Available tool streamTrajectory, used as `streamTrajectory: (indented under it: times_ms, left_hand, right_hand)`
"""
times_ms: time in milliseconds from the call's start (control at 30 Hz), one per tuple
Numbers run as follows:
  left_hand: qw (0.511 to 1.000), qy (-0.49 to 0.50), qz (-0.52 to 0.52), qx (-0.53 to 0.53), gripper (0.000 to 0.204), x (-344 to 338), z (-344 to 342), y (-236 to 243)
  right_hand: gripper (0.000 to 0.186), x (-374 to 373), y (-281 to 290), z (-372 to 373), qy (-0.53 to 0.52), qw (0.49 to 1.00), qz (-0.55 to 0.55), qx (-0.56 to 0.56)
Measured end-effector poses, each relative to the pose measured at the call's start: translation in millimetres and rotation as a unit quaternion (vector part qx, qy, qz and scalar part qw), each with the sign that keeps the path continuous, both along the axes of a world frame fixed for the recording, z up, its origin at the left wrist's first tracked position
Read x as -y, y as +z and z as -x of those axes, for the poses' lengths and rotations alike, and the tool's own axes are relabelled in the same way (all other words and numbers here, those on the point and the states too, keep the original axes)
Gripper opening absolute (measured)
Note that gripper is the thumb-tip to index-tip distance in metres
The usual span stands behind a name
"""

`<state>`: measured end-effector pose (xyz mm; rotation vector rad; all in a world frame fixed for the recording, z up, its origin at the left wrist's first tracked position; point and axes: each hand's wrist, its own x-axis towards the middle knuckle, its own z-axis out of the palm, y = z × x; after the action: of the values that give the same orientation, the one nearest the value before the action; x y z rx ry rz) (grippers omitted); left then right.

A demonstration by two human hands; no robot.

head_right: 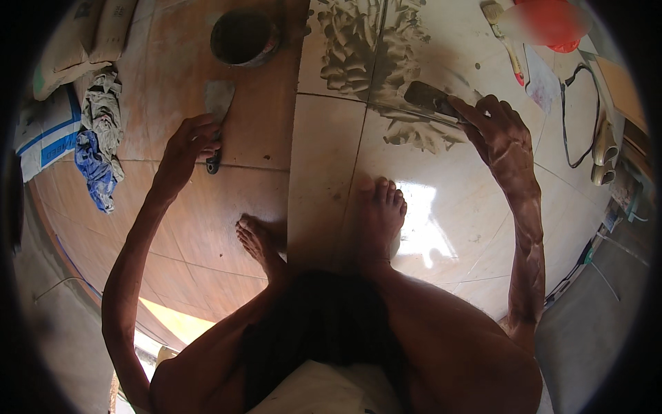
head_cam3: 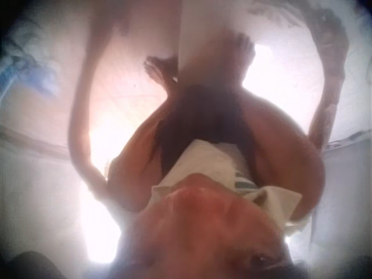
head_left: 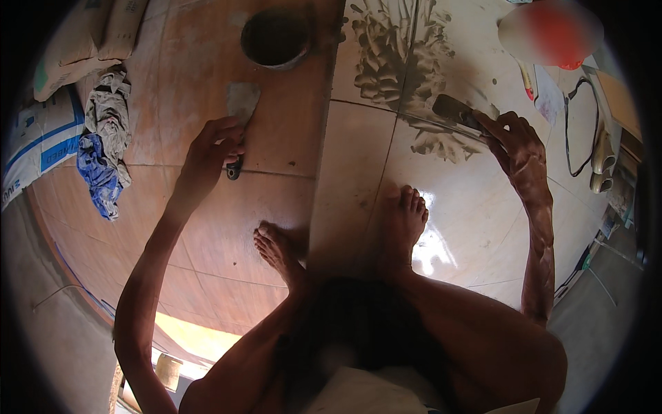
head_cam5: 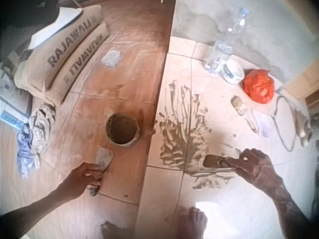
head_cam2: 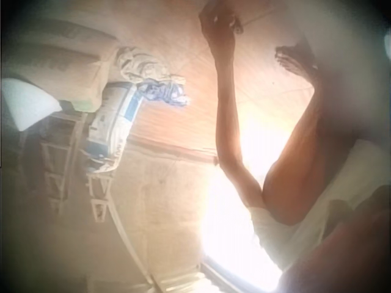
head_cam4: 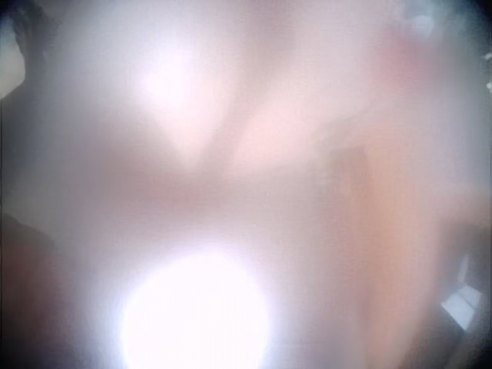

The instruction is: The person scoops cement from a bucket using a trowel and spreads it onto the tiled floor. They repeatedly apply the cement to the same area, smoothing it out with the tool.

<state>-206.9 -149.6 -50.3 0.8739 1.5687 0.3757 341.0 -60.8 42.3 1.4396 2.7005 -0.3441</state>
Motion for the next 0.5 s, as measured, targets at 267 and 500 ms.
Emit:
streamTrajectory:
  times_ms: [267,500]
  left_hand:
    - [1.000,0.009,0.009,0.002,0.048,6.5,7.6,0.2]
    - [1.000,0.010,-0.020,0.004,0.047,-1.2,-5.1,7.8]
  right_hand:
    - [0.040,-17.3,-9.5,60.9,0.060,0.994,-0.085,0.040]
    - [0.037,-16.6,-13.7,34.6,0.014,0.997,-0.062,0.031]
